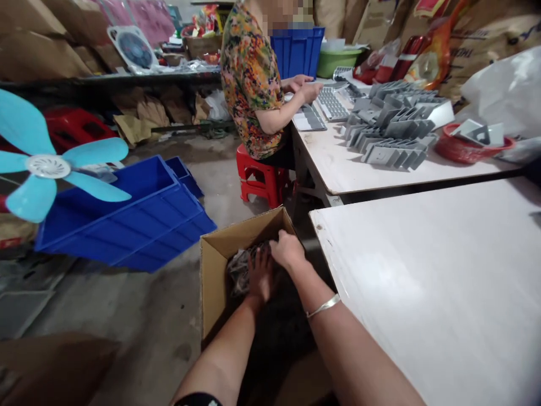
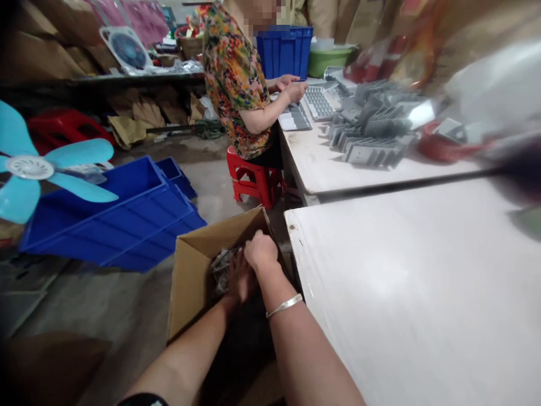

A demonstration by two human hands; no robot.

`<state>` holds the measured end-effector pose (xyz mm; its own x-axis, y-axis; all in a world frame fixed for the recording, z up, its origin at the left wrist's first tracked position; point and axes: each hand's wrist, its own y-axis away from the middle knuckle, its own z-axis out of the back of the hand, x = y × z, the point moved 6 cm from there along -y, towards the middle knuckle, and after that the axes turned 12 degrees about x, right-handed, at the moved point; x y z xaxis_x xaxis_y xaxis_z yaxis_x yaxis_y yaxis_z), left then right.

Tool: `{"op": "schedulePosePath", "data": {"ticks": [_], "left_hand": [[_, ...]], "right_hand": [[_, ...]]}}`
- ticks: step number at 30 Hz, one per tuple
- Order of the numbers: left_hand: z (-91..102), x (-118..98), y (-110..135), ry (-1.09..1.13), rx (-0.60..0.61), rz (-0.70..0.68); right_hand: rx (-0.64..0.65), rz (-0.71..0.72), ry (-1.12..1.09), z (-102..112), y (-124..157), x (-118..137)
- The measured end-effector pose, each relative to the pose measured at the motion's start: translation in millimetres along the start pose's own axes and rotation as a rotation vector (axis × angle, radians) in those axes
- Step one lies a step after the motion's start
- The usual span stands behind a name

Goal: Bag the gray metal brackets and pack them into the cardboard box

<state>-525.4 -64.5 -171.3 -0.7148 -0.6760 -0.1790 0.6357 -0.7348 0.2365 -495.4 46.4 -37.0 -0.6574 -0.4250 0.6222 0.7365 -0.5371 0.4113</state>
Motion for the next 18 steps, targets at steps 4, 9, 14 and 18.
{"op": "schedulePosePath", "data": {"ticks": [4, 9, 14, 18], "left_hand": [[-16.6, -29.3, 1.7, 0.036, 0.047, -0.145], [-24.3, -51.4, -10.3, 0.092, 0.041, -0.225], [-33.8, -61.4, -23.1, 0.115, 0.09, -0.236], [-43.0, -62.6, -28.6, 0.113, 0.1, -0.214]], "right_hand": [[-0.174, 0.358, 0.018, 77.7, 23.1, 40.6], [-0.191, 0.571, -0.558, 102.2, 22.8, 8.4], [-0.015, 0.448, -0.832, 85.9, -5.3, -21.2], [-0.026, 0.4, -0.88, 91.0, -8.2, -20.5]]}}
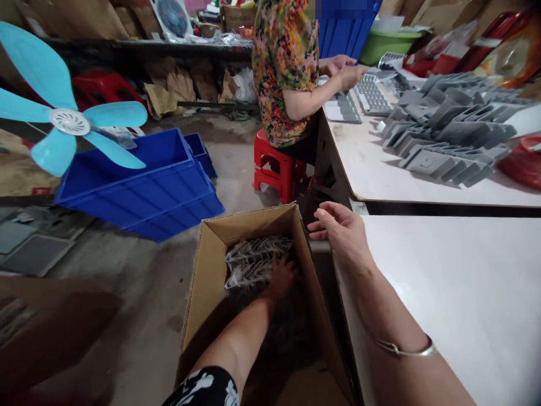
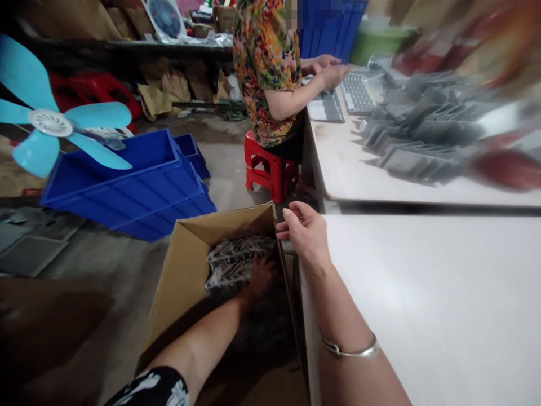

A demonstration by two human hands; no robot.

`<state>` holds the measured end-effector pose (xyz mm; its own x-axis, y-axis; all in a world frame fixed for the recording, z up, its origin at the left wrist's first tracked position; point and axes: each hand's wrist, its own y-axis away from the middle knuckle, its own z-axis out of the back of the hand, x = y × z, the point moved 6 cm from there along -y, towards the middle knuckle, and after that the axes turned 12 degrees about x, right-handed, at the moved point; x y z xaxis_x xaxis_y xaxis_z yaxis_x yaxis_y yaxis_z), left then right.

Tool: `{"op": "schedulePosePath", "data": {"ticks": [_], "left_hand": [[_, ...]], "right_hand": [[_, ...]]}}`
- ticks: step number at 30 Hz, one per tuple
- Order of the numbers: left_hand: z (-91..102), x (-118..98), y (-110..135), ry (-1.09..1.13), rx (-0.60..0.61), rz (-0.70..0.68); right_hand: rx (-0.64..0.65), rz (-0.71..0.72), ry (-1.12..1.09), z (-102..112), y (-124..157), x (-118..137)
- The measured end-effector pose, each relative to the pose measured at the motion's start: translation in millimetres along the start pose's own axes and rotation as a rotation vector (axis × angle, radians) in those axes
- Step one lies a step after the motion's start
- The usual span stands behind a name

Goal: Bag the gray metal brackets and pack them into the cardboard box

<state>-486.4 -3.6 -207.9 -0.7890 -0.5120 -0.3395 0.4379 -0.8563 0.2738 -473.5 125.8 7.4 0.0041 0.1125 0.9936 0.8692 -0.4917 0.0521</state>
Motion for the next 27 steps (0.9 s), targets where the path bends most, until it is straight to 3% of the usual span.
{"op": "schedulePosePath", "data": {"ticks": [19, 27], "left_hand": [[-8.2, 5.1, -4.2, -0.027, -0.123, 0.029], [6.9, -2.5, -8.6, -0.103, -0.056, -0.2]], "right_hand": [[-0.05, -0.009, 0.204, 2.0, 6.6, 2.3], [-0.04, 0.001, 0.148, 1.6, 5.1, 2.5]]}}
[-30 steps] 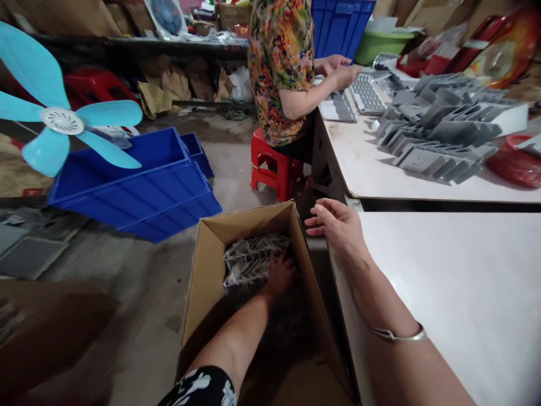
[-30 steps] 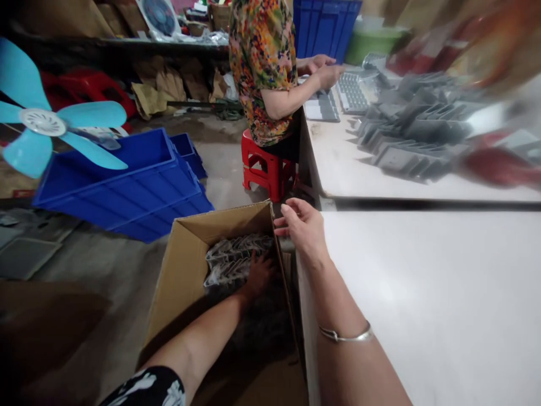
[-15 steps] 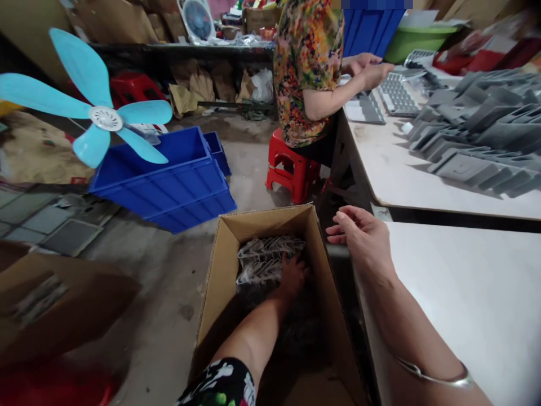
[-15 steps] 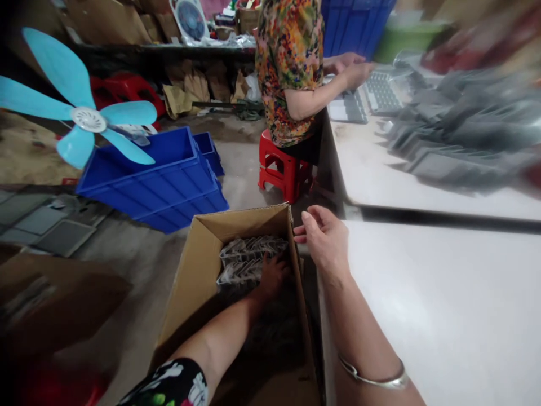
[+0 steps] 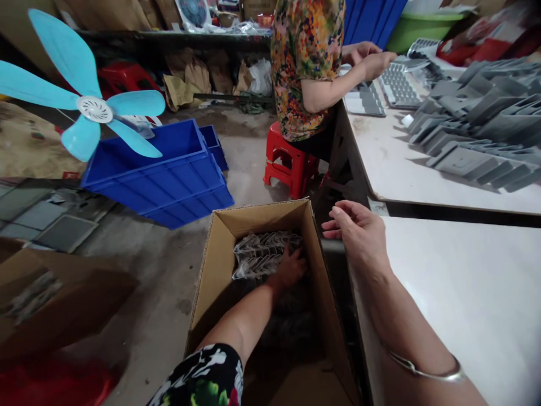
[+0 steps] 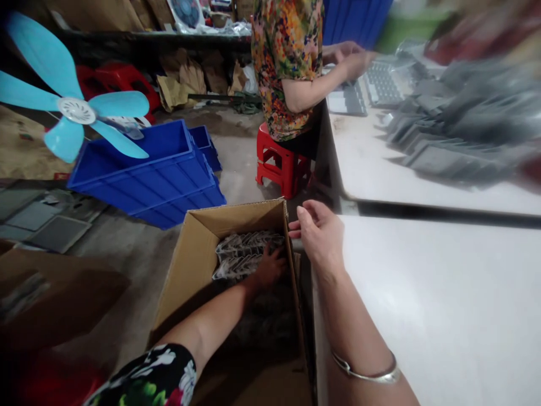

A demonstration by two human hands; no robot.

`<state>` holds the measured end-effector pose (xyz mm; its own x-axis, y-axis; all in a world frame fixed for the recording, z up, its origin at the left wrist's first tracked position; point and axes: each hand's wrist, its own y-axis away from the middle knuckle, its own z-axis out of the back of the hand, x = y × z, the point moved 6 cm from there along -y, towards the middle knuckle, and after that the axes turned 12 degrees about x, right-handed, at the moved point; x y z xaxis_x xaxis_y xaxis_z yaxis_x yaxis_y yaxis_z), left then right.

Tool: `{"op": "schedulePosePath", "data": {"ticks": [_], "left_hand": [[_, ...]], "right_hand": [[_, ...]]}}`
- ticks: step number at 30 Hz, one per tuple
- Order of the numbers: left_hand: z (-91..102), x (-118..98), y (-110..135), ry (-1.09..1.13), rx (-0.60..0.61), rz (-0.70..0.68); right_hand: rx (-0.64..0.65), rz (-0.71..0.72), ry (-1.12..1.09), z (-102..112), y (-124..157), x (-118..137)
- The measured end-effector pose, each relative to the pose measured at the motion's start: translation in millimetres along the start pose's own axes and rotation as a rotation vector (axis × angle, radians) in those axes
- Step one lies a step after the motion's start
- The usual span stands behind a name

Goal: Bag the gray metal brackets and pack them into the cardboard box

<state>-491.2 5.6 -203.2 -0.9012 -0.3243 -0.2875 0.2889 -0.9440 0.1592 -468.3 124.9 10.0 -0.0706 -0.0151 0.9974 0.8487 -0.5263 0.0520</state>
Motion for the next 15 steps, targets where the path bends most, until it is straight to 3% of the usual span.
{"op": "schedulePosePath", "data": {"ticks": [5, 10, 12, 15], "left_hand": [[11.4, 3.4, -0.1, -0.017, 0.013, 0.002], [35.3, 6.1, 23.5, -0.002, -0.069, 0.086], [45.1, 14.8, 39.2, 0.019, -0.148, 0.233], [51.2, 38.9, 70.5, 0.09, -0.31, 0.641]], "right_hand": [[-0.002, -0.002, 0.031, -2.6, -1.3, 0.5], [0.007, 0.015, 0.1, -1.5, -0.9, 1.1], [0.008, 0.02, 0.249, -5.9, 2.0, 6.1], [0.087, 0.007, 0.706, -34.4, 7.5, 11.3]]}}
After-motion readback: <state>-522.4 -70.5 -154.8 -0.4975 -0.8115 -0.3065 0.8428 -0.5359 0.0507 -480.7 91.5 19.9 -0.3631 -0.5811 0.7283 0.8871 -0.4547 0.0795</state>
